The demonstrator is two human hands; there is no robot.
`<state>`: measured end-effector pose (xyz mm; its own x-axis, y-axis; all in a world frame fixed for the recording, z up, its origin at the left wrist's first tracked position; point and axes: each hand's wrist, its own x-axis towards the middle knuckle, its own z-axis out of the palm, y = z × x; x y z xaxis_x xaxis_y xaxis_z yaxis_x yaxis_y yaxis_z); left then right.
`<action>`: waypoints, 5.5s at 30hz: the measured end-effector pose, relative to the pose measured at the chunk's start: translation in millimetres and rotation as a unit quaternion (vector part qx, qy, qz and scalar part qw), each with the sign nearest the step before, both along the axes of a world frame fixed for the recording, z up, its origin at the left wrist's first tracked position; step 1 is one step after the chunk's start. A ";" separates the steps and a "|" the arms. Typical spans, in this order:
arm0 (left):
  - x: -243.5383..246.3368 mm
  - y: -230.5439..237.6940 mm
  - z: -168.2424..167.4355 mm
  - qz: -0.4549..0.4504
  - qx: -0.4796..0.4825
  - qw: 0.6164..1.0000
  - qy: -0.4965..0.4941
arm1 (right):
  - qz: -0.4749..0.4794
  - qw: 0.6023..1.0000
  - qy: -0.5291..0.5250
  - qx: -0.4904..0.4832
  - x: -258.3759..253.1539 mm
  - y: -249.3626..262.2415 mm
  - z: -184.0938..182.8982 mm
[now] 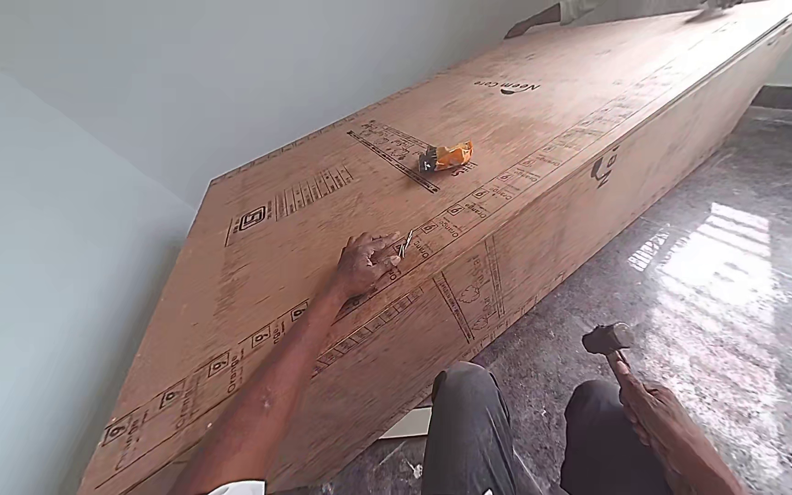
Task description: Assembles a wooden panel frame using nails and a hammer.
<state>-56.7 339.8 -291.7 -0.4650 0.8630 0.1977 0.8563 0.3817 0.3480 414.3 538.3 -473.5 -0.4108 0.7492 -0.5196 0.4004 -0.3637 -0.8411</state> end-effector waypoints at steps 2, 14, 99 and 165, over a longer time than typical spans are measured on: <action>-7.2 17.6 0.4 -0.036 0.036 0.999 -0.020 | -0.027 0.999 -0.028 -0.006 11.9 3.4 -2.6; 1.1 75.4 44.2 -0.006 -0.088 0.996 -0.025 | -0.021 0.982 -0.185 -0.014 88.1 -11.0 25.0; 64.6 202.6 3.6 -0.185 0.158 0.925 -0.292 | 0.228 0.822 -0.116 0.509 -180.3 68.4 265.4; 86.3 178.0 6.3 -0.097 -0.023 0.994 0.051 | -0.348 0.745 0.492 0.286 -171.3 126.1 197.4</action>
